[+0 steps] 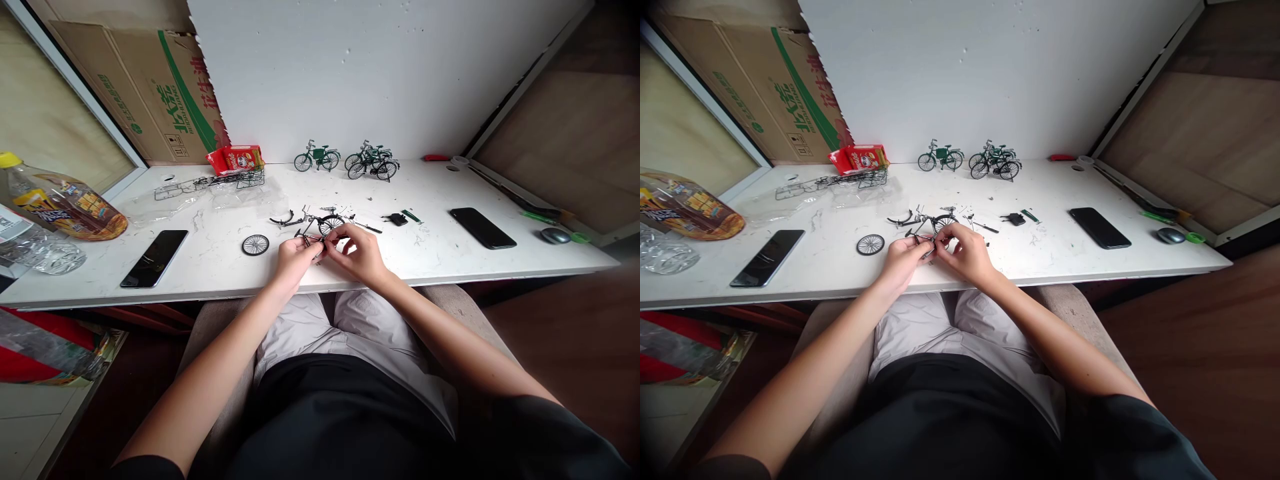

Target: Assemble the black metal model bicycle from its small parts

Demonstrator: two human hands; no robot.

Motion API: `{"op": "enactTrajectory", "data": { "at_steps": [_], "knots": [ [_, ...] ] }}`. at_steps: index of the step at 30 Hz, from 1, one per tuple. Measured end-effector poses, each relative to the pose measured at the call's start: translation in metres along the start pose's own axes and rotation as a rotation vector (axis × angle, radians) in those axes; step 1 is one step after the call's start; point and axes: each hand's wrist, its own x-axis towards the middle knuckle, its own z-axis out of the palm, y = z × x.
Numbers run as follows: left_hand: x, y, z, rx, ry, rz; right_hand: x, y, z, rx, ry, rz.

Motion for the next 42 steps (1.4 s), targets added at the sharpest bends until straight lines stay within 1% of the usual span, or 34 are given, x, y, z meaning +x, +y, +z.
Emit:
{"op": "enactTrajectory", "data": {
  "at_steps": [3,7,9,10,12,14,16,23,30,36,39,42],
  "knots": [
    [0.002,0.002,-0.002,-0.038,-0.011,-0.025,0.001,0.0,-0.001,0.024,0.006,0.021],
    [0.002,0.005,-0.004,-0.083,-0.064,-0.048,0.002,0.011,0.001,0.123,0.104,0.131],
    [0.003,0.005,-0.006,-0.101,-0.088,-0.051,0.003,0.017,0.001,0.165,0.116,0.172],
    [0.003,0.005,-0.006,-0.107,-0.096,-0.052,0.003,0.019,0.0,0.168,0.096,0.181],
    [0.005,0.004,-0.008,-0.114,-0.109,-0.052,0.005,0.02,-0.002,0.131,0.007,0.174],
    [0.006,0.003,-0.01,-0.114,-0.119,-0.05,0.007,0.017,-0.005,0.077,-0.096,0.14],
    [0.007,0.003,-0.01,-0.106,-0.123,-0.048,0.008,0.013,-0.008,0.033,-0.154,0.104],
    [0.009,0.001,-0.013,-0.078,-0.138,-0.052,0.011,0.008,-0.013,-0.064,-0.192,0.055],
    [0.014,-0.003,-0.016,-0.074,-0.157,-0.061,0.013,0.009,-0.017,-0.257,-0.237,-0.015],
    [0.014,-0.003,-0.015,-0.023,-0.154,-0.072,0.011,0.0,-0.009,-0.381,-0.316,0.056],
    [0.013,-0.003,-0.015,-0.021,-0.152,-0.068,0.012,-0.001,-0.008,-0.356,-0.311,0.079],
    [0.013,-0.002,-0.015,-0.058,-0.156,-0.061,0.014,0.001,-0.011,-0.223,-0.303,0.09]
  ]
}}
